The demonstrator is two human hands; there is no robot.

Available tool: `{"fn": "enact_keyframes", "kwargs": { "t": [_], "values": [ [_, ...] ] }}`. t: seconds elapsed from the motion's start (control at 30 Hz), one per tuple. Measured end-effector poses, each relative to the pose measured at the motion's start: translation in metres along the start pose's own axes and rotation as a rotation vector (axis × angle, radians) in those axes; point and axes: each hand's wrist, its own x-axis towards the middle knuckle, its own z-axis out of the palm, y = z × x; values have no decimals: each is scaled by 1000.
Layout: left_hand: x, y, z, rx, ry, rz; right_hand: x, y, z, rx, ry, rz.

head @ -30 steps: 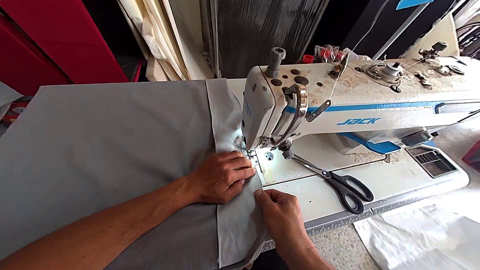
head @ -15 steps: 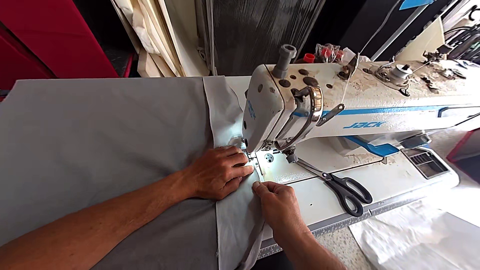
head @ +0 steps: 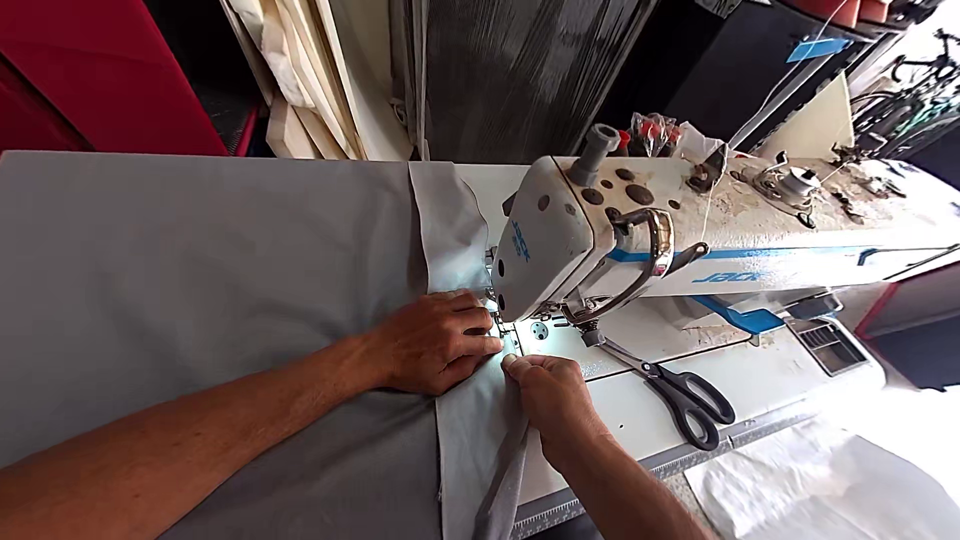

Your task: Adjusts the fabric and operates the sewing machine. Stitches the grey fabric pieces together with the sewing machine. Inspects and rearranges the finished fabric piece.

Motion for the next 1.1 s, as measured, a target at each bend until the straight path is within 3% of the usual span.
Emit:
{"fn": "enact_keyframes", "kwargs": {
  "t": [0.37,0.47,0.57,0.63,0.7,0.8,0.9,1.03,1.1],
  "values": [
    [0,-9,-10,117,-25,-3,-9,6,0,154,-93,47],
    [-5,32,-27,164,72,-238,-31,27,-5,262,-165,64],
    [-6,121,-31,82,180,-606,-50,43,-8,439,-216,80],
    [-4,169,-21,8,107,-813,-57,50,-7,531,-227,63],
    [4,194,-10,5,57,-956,-59,53,-7,579,-247,30],
    [20,206,-11,14,-21,-1123,-56,55,-7,583,-252,2],
    [25,205,-25,-201,-114,-1221,-51,54,-9,582,-287,40],
    [9,186,-46,-537,168,-1180,-45,48,-8,529,-323,76],
    [8,181,-65,-540,284,-1183,-41,46,-5,433,-321,38]
  ]
}}
